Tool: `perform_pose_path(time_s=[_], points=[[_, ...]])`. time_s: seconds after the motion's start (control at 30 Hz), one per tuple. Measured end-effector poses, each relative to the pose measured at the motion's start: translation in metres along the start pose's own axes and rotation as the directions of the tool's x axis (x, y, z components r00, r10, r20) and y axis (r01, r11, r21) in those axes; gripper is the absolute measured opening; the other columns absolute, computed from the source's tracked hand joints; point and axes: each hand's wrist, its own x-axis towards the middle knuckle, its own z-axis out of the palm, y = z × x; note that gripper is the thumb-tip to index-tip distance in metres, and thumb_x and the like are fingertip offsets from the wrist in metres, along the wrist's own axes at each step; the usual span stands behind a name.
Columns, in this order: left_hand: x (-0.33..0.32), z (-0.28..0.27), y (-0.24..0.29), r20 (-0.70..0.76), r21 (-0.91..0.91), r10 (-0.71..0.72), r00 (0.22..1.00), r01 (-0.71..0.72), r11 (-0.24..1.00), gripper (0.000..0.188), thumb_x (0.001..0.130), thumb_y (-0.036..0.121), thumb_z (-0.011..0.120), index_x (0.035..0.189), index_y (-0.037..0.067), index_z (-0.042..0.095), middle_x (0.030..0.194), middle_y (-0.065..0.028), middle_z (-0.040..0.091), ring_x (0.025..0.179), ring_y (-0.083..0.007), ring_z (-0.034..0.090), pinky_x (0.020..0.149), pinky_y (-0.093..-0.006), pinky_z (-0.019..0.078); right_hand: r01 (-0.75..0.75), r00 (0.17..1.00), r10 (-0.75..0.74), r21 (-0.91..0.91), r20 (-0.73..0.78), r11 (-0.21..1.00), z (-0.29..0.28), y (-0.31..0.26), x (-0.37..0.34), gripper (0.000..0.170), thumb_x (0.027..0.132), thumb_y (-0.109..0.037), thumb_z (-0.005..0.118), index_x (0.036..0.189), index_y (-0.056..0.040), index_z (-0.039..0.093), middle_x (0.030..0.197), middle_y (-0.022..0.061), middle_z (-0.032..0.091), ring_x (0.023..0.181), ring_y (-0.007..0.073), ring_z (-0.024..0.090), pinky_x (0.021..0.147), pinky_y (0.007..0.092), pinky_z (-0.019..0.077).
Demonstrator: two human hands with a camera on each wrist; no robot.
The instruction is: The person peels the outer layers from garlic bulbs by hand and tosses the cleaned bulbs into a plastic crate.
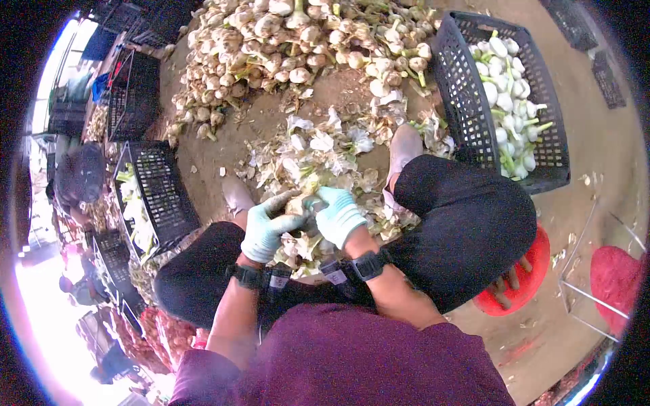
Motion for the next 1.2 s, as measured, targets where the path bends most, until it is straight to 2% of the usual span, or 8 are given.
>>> perform_pose_path(time_s=[0.13, 0.27, 0.33, 0.47, 0.6, 0.87, 0.93, 1.2], points=[[-0.003, 0.002, -0.011, -0.030, -0.407, -0.114, 0.993, 0.092, 0.909, 0.044, 0.077, 0.028, 0.050, 0.108, -0.003, 0.045, 0.076, -0.0133, 0.058, 0.061, -0.0170, 0.057, 0.051, -0.0233, 0.0469, 0.247, 0.954, -0.257, -0.081, -0.153, 0.966, 0.001, -0.010, -0.008, 0.017, 0.066, -0.005, 0.049, 0.081, 0.0016, 0.054, 0.072, 0.0224, 0.054, 0.067, 0.0384, 0.051, 0.058, 0.0390, 0.0414], [0.006, -0.005, -0.026, 0.535, -0.739, 0.057, 0.843, 0.435, 0.514, 0.052, 0.082, 0.049, 0.032, 0.108, 0.005, 0.044, 0.078, -0.0152, 0.056, 0.063, -0.0169, 0.056, 0.045, -0.0237, 0.0454, 0.348, 0.877, -0.421, -0.297, -0.232, 0.889, 0.003, -0.005, -0.007, 0.019, 0.072, -0.003, 0.049, 0.089, 0.0034, 0.055, 0.075, 0.0183, 0.057, 0.069, 0.0295, 0.056, 0.063, 0.0314, 0.0438], [0.008, 0.004, -0.031, 0.096, -0.685, -0.191, 0.977, 0.204, 0.699, 0.054, 0.082, 0.050, 0.035, 0.112, 0.005, 0.041, 0.084, -0.0127, 0.054, 0.065, -0.0175, 0.056, 0.047, -0.0249, 0.0463, 0.272, 0.912, -0.283, -0.079, -0.296, 0.959, 0.003, -0.003, -0.005, 0.022, 0.072, -0.002, 0.050, 0.092, 0.0031, 0.055, 0.079, 0.0186, 0.058, 0.071, 0.0282, 0.057, 0.064, 0.0304, 0.0439], [0.000, 0.011, -0.031, -0.254, -0.059, 0.335, 0.907, -0.360, 0.931, 0.049, 0.075, 0.016, 0.057, 0.117, 0.002, 0.034, 0.099, -0.0096, 0.049, 0.082, -0.0169, 0.053, 0.068, -0.0282, 0.0468, 0.281, 0.922, -0.316, -0.175, -0.223, 0.944, 0.005, -0.011, -0.008, 0.020, 0.073, -0.004, 0.051, 0.090, 0.0039, 0.056, 0.078, 0.0140, 0.060, 0.071, 0.0218, 0.057, 0.064, 0.0288, 0.0439], [-0.001, -0.007, -0.023, -0.034, -0.652, 0.008, 0.999, -0.028, 0.757, 0.039, 0.080, 0.015, 0.053, 0.113, -0.001, 0.039, 0.088, -0.0058, 0.054, 0.073, -0.0131, 0.053, 0.061, -0.0242, 0.0450, 0.126, 0.984, -0.099, 0.188, -0.146, 0.974, -0.005, -0.030, -0.016, 0.015, 0.072, -0.010, 0.051, 0.078, 0.0031, 0.054, 0.067, 0.0203, 0.052, 0.062, 0.0318, 0.052, 0.056, 0.0348, 0.0410], [0.009, -0.012, -0.023, -0.147, -0.159, 0.137, 0.980, -0.160, 0.974, 0.036, 0.082, 0.027, 0.050, 0.103, -0.002, 0.050, 0.089, -0.0063, 0.056, 0.077, -0.0110, 0.053, 0.066, -0.0213, 0.0437, 0.403, 0.845, -0.471, -0.276, -0.254, 0.872, 0.011, 0.006, -0.012, 0.017, 0.069, -0.007, 0.049, 0.081, 0.0012, 0.057, 0.072, 0.0203, 0.056, 0.067, 0.0322, 0.054, 0.064, 0.0354, 0.0434], [0.004, -0.002, -0.009, -0.109, -0.270, 0.149, 0.983, -0.173, 0.947, 0.037, 0.083, 0.029, 0.048, 0.100, -0.004, 0.052, 0.090, -0.0084, 0.057, 0.083, -0.0139, 0.054, 0.074, -0.0241, 0.0428, -0.049, 0.987, 0.038, -0.067, -0.156, 0.997, 0.000, -0.001, 0.007, 0.018, 0.068, -0.010, 0.052, 0.082, -0.0010, 0.059, 0.079, 0.0205, 0.057, 0.071, 0.0342, 0.055, 0.065, 0.0367, 0.0441], [0.004, -0.009, 0.021, -0.073, -0.629, 0.177, 0.981, -0.183, 0.755, 0.070, 0.077, 0.052, 0.043, 0.118, -0.004, 0.036, 0.122, -0.0154, 0.039, 0.115, -0.0255, 0.035, 0.091, -0.0430, 0.0334, -0.091, 0.992, 0.017, -0.614, -0.126, 0.784, 0.011, 0.015, 0.021, 0.034, 0.062, -0.015, 0.061, 0.093, -0.0028, 0.052, 0.101, 0.0212, 0.050, 0.090, 0.0357, 0.050, 0.075, 0.0390, 0.0424]])
